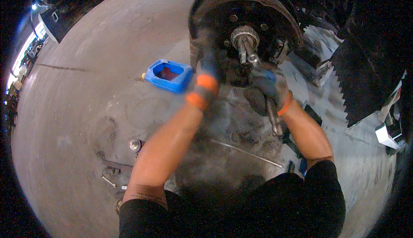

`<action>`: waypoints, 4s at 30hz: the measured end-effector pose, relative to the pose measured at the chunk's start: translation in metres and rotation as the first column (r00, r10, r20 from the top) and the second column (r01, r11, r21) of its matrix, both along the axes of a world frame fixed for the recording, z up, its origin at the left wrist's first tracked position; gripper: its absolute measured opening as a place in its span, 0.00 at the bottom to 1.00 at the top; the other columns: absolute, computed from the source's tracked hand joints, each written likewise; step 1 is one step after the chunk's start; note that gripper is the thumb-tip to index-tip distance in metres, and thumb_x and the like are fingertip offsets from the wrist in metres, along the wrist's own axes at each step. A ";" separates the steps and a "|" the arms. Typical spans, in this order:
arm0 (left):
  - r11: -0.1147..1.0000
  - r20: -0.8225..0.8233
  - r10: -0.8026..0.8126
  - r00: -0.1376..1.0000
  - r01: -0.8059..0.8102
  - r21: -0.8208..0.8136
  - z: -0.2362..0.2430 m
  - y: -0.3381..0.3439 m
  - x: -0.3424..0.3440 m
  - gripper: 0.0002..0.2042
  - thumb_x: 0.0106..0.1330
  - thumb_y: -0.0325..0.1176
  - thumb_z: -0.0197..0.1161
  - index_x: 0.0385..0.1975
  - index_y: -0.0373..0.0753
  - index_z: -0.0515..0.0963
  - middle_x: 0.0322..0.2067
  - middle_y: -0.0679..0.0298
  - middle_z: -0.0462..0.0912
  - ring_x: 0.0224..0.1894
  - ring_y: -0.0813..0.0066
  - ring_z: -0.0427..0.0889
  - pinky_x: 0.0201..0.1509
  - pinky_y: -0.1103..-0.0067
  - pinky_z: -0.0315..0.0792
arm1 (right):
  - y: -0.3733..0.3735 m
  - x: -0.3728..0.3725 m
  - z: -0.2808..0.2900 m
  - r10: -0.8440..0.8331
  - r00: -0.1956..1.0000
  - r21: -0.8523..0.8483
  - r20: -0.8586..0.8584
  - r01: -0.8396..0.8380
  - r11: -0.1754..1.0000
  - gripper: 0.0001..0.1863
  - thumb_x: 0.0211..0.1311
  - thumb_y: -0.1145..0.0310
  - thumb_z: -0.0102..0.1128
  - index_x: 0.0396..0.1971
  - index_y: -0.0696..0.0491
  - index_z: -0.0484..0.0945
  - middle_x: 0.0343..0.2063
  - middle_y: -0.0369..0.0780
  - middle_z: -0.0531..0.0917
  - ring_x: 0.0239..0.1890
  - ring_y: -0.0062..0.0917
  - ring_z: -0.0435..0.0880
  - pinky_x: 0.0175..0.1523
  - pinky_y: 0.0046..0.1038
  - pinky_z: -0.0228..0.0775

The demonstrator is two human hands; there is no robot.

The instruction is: The person sits on the floor and works on a vehicle wheel hub, removing a retaining clip and applying grease to the hub and wheel rim. They use a wrench to tighten components and handle a grease container to lubricate parts.

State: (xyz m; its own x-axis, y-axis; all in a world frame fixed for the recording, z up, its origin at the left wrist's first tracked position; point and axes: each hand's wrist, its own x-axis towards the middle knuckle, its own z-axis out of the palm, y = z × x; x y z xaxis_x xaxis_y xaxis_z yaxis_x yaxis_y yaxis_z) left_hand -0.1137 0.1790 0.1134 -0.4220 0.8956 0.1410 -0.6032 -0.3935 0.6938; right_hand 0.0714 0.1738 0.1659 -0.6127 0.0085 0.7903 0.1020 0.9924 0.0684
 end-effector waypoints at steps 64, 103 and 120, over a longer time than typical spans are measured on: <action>0.996 -0.190 0.038 0.981 -0.053 -0.077 0.003 -0.008 -0.011 0.24 0.72 0.53 0.46 0.55 0.42 0.73 0.44 0.65 0.79 0.43 0.70 0.75 0.48 0.74 0.72 | 0.012 0.049 -0.069 -0.150 0.938 0.170 0.311 0.101 0.980 0.10 0.50 0.67 0.61 0.34 0.49 0.78 0.34 0.39 0.82 0.34 0.32 0.82 0.38 0.34 0.74; 1.000 -0.098 -0.013 0.995 0.010 -0.026 0.009 -0.007 -0.007 0.24 0.69 0.54 0.50 0.54 0.43 0.74 0.45 0.64 0.79 0.44 0.66 0.77 0.49 0.73 0.72 | 0.005 0.052 -0.098 -0.124 0.974 -0.585 0.188 0.212 0.783 0.06 0.44 0.61 0.64 0.20 0.44 0.78 0.26 0.35 0.80 0.30 0.30 0.81 0.39 0.33 0.71; 0.996 -0.105 -0.090 0.990 0.089 -0.014 -0.011 0.012 -0.005 0.21 0.75 0.44 0.42 0.59 0.40 0.69 0.50 0.61 0.78 0.48 0.66 0.76 0.52 0.74 0.73 | 0.055 0.028 0.002 0.060 0.884 -0.840 -0.464 -0.418 -0.347 0.11 0.62 0.57 0.55 0.33 0.50 0.76 0.24 0.35 0.78 0.23 0.25 0.78 0.25 0.27 0.68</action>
